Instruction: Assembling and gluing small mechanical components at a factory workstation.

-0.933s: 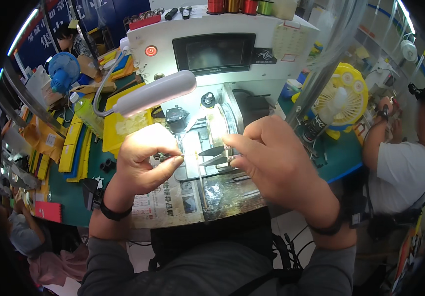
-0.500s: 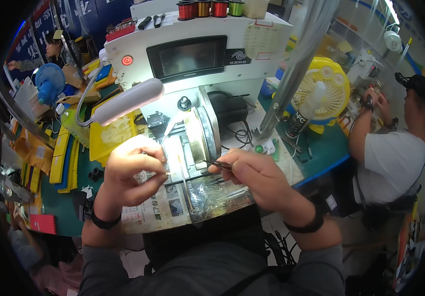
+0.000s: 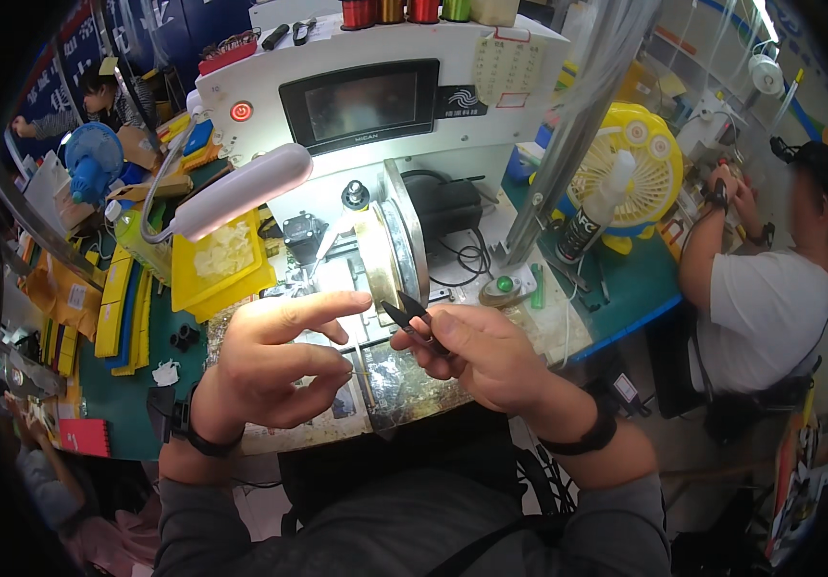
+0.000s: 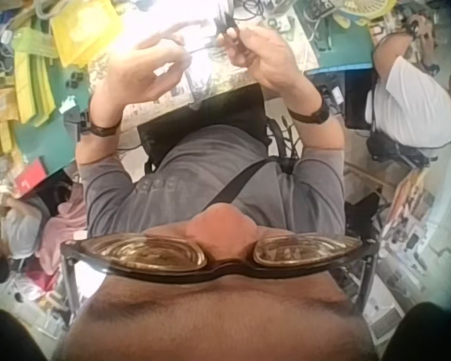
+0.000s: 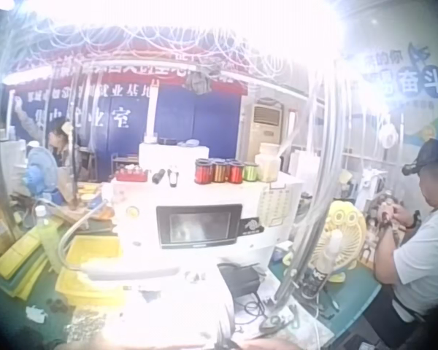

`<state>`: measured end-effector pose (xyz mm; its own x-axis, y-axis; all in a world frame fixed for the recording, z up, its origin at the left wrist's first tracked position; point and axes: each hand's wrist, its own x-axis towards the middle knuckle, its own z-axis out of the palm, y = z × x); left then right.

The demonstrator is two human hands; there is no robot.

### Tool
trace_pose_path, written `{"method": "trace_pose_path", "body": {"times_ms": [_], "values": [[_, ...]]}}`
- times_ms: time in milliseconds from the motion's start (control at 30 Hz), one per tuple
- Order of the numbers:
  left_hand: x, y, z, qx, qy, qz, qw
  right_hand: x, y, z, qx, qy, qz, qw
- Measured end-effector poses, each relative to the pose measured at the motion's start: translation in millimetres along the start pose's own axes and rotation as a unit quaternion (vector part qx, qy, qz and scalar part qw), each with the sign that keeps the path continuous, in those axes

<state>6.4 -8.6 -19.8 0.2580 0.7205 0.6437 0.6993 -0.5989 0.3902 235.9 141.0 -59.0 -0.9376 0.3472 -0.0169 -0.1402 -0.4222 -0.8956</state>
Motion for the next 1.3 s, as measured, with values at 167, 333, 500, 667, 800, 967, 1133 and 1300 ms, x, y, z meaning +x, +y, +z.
{"method": "trace_pose_path", "body": {"times_ms": [167,333,500,667,800,967,1133,1300], "values": [[-0.6,-0.3,1.2,0.002,-0.008,-0.007,1.0,1.8,5.3,-1.0,0.02,-0.021,0.0,1.0],[-0.9,0.3,2.3,-0.002,-0.009,-0.004,1.0,1.4,7.8,-0.1,0.023,-0.02,0.002,1.0],[7.2,3.9,9.9,-0.014,0.013,0.002,1.0,-2.0,6.3,-0.5,-0.03,-0.006,-0.01,0.999],[5.9,5.0,6.2,0.009,-0.016,0.005,1.0,4.8,14.5,2.1,-0.078,-0.01,-0.016,0.997],[6.1,3.9,16.2,0.024,0.017,0.036,0.999,0.4,11.5,-2.8,-0.106,-0.033,-0.025,0.994],[10.1,0.8,22.7,0.026,-0.014,0.044,0.999,-8.2,15.1,-13.1,-0.113,-0.042,-0.011,0.993],[8.9,3.8,26.0,0.03,-0.027,0.029,0.999,-9.9,21.2,-20.0,-0.091,-0.039,-0.005,0.995],[8.4,2.7,30.5,0.003,-0.033,-0.006,0.999,-10.5,25.5,-27.4,-0.102,-0.033,0.014,0.994]]}}
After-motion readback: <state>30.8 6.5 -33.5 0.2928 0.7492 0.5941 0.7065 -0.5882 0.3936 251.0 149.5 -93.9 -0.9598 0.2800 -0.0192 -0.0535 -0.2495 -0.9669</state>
